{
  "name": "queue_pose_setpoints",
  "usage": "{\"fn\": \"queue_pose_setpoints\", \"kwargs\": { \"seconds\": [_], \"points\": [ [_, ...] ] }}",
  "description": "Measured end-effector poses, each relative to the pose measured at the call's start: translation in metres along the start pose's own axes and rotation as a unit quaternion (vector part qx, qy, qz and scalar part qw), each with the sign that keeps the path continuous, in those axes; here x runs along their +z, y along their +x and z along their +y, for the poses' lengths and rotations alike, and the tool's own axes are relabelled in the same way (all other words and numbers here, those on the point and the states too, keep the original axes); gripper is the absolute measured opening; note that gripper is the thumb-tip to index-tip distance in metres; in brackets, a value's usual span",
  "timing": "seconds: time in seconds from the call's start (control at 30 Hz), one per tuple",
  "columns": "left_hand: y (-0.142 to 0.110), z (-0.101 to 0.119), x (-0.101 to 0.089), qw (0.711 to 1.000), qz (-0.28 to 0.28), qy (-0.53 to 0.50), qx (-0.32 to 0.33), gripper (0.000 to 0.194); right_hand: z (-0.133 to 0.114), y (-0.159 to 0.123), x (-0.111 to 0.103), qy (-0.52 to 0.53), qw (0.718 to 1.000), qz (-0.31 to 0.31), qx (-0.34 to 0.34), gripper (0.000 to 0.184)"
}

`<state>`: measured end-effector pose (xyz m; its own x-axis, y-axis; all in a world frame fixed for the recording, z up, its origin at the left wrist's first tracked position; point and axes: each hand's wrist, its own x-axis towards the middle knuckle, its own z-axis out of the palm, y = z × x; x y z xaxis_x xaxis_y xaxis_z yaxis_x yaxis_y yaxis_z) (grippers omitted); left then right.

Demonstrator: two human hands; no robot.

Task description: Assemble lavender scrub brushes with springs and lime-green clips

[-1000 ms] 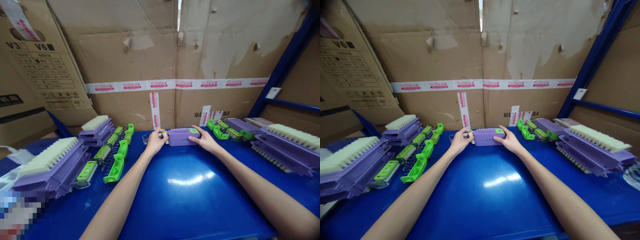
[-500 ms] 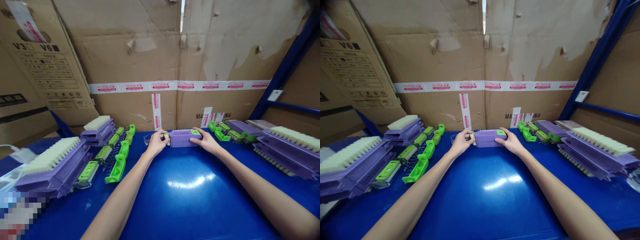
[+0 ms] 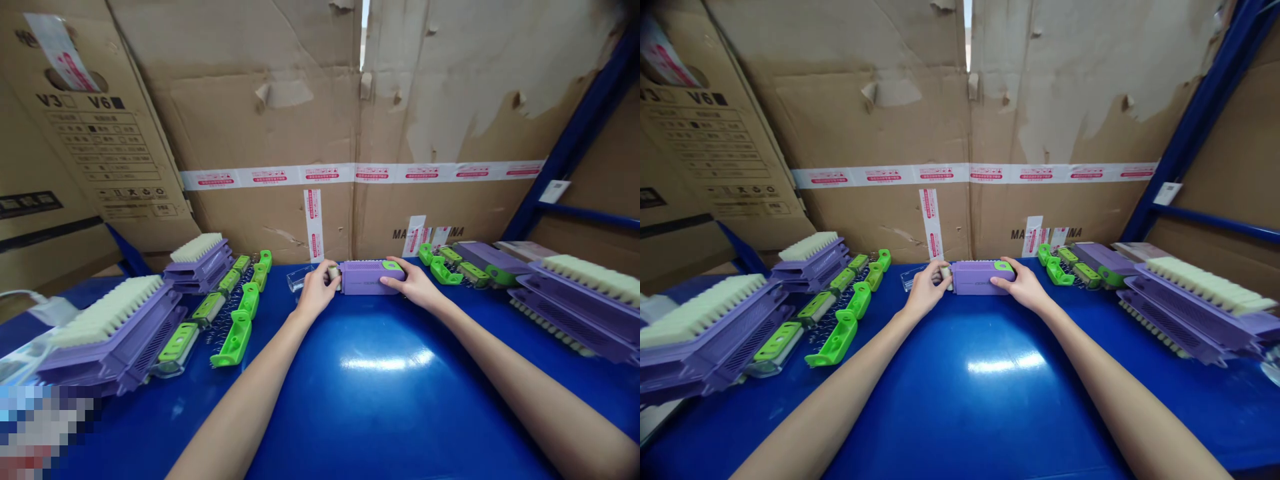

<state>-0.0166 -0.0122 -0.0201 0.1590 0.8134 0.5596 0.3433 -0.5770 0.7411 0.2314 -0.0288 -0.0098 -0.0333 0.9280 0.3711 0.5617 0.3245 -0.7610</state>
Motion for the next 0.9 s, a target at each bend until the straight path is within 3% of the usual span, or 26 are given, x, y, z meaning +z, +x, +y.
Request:
{"fn": "queue_pose_setpoints", "kwargs": {
  "seconds": [0.2, 0.5, 0.73, 0.9],
  "points": [
    [0.002, -0.004, -0.002, 0.999, -0.012, 0.031, 0.013, 0.017, -0.001, 0.0, 0.0, -0.011, 1.0, -0.007, -0.007, 0.068],
    [0.004, 0.001, -0.006, 0.996, -0.037, 0.076, 0.013, 0.02, 0.0, 0.001, 0.0, -0.03, 1.0, -0.004, -0.006, 0.066],
    [0.002, 0.005, -0.009, 0.995, -0.057, 0.076, 0.0, 0.046, -0.001, -0.002, 0.0, -0.043, 0.999, 0.003, -0.016, 0.065],
    [0.001, 0.006, -0.007, 0.997, -0.057, 0.055, -0.027, 0.041, 0.0, -0.003, -0.001, -0.062, 0.998, 0.005, -0.02, 0.066]
  ]
}}
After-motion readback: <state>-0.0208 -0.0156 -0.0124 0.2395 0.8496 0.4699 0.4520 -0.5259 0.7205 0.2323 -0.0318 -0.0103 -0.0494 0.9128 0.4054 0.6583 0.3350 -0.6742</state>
